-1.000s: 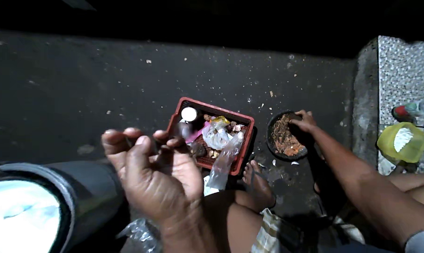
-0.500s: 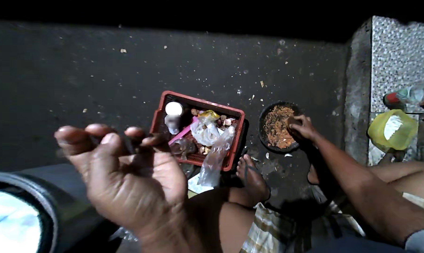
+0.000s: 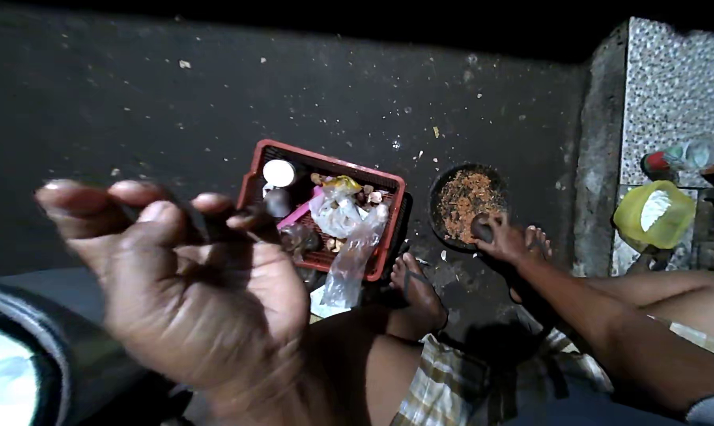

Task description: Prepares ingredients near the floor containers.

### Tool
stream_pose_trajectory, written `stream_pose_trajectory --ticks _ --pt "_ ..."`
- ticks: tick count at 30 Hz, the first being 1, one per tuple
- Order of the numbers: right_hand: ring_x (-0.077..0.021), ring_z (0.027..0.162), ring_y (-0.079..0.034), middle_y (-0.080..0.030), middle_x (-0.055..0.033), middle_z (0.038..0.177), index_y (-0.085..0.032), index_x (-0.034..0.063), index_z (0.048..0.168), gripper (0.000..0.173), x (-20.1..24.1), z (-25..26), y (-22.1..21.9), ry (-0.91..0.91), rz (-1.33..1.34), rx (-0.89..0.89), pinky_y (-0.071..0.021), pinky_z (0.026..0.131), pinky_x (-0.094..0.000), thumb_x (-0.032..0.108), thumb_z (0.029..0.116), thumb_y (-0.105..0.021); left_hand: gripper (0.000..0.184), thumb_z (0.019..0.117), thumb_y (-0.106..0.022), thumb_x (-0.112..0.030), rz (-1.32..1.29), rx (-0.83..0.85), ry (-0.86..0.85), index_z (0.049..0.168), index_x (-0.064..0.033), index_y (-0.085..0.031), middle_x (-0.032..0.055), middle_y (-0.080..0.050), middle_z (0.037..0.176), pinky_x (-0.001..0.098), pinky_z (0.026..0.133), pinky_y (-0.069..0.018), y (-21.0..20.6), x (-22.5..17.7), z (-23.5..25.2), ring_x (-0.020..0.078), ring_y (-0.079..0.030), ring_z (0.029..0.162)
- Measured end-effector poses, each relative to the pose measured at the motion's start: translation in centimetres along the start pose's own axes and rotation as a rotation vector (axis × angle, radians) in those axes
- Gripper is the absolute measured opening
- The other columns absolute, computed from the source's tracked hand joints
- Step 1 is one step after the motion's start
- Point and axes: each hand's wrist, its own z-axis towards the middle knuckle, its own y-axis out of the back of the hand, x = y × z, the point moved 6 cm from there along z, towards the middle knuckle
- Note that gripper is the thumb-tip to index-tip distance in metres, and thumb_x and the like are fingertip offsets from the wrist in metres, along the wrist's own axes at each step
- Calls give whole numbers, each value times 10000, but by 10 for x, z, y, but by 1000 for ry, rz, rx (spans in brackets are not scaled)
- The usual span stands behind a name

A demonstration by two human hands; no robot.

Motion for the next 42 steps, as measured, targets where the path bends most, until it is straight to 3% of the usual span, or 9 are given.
stream_pose_trajectory --ticks 6,9,15,22,26,29,34,38,42 --pt "-425 1069 -674 -388 -217 1570 -565 230 1436 634 24 58 32 74 -37 -35 -583 810 -604 464 883 -773 308 1076 -323 -53 22 48 -1 1301 -189 -485 -28 -613 1054 238 728 -589 -8 3 -1 100 -661 833" --pt "-450 1251 -559 -394 -250 1545 -565 201 1441 667 6 49 36 19 199 31 -512 956 -657 409 861 -821 311 1074 -318 -33 -28 41 22 1311 -160 -473 1 -605 1047 244 736 -590 -4 5 -1 116 -657 841" --pt "-413 1131 -658 -368 -195 1603 -573 244 1442 596 13 9 -6 66 -165 50 -574 872 -575 502 923 -712 328 1070 -304 -19 10 2 5 1326 -147 -462 -6 -598 1019 240 691 -596 -6 4 1 108 -652 798" --pt "-432 1230 -577 -404 -233 1540 -575 208 1429 672 3 38 29 37 158 84 -525 939 -648 419 841 -823 329 1057 -351 1 8 83 18 1331 -144 -461 2 -613 1051 230 737 -593 -13 8 -2 103 -660 833" --pt "-404 1148 -656 -423 -179 1573 -614 257 1402 553 6 5 -1 158 -221 76 -573 881 -578 466 904 -738 303 1063 -337 -15 52 23 -1 1284 -187 -453 -38 -590 1027 231 725 -593 -16 -2 -4 89 -648 818" --pt "-405 1047 -682 -471 -183 1524 -644 271 1346 567 8 39 -1 214 -226 -94 -594 764 -586 471 834 -783 331 1052 -358 0 58 52 0 1329 -153 -454 -17 -601 1043 213 708 -592 -18 7 -1 86 -652 809" --pt "-439 1125 -638 -412 -233 1538 -585 202 1413 661 23 44 25 41 47 26 -557 853 -646 436 842 -823 313 1063 -349 5 16 76 -1 1322 -132 -459 10 -617 1055 231 727 -596 -21 7 -5 109 -664 821" --pt "-399 1192 -631 -405 -177 1577 -580 245 1423 586 16 8 -10 93 -209 35 -570 903 -560 504 916 -715 339 1064 -335 1 9 37 -12 1354 -126 -456 11 -603 1047 220 700 -592 -6 3 -4 105 -653 803" --pt "-438 1132 -652 -369 -214 1592 -567 214 1440 643 22 36 12 16 -104 18 -574 848 -612 442 879 -781 321 1064 -332 -5 17 82 17 1319 -161 -447 -23 -612 1060 200 739 -582 -18 9 -5 77 -655 834"
